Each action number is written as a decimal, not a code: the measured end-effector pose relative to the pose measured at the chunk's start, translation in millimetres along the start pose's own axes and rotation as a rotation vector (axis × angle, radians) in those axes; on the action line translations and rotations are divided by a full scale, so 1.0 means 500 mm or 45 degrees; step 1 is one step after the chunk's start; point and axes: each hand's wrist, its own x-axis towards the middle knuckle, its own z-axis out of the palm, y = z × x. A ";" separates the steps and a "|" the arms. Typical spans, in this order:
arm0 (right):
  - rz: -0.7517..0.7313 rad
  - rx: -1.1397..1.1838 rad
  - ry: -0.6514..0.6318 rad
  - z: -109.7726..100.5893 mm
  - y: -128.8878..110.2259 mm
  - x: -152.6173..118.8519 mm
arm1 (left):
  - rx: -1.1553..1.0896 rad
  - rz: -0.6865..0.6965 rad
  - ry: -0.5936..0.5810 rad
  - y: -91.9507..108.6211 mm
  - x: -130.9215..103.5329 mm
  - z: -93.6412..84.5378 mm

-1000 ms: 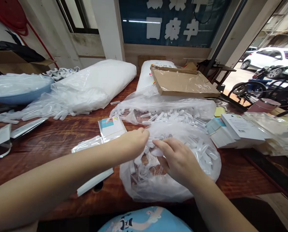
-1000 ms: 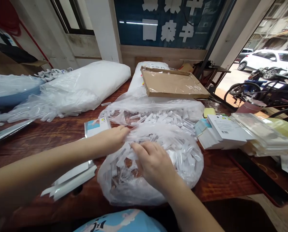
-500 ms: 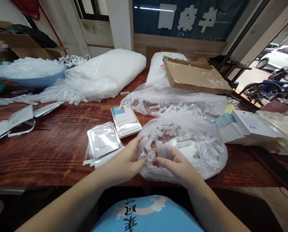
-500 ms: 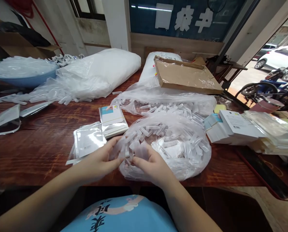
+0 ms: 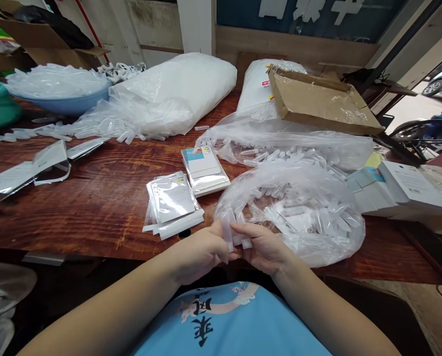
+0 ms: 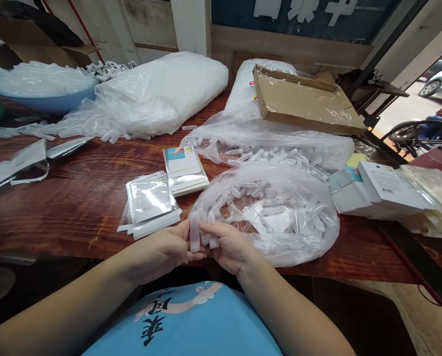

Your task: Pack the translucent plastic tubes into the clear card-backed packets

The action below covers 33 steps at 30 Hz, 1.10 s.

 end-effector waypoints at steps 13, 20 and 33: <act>0.083 -0.040 -0.198 0.025 -0.011 0.011 | 0.298 -0.280 -0.064 0.072 -0.055 -0.077; 0.382 0.284 -0.474 0.017 0.001 0.028 | 2.134 0.492 0.915 0.074 -0.065 -0.238; 0.648 0.170 -0.599 0.072 0.070 0.084 | 2.594 0.380 0.896 -0.001 -0.027 -0.281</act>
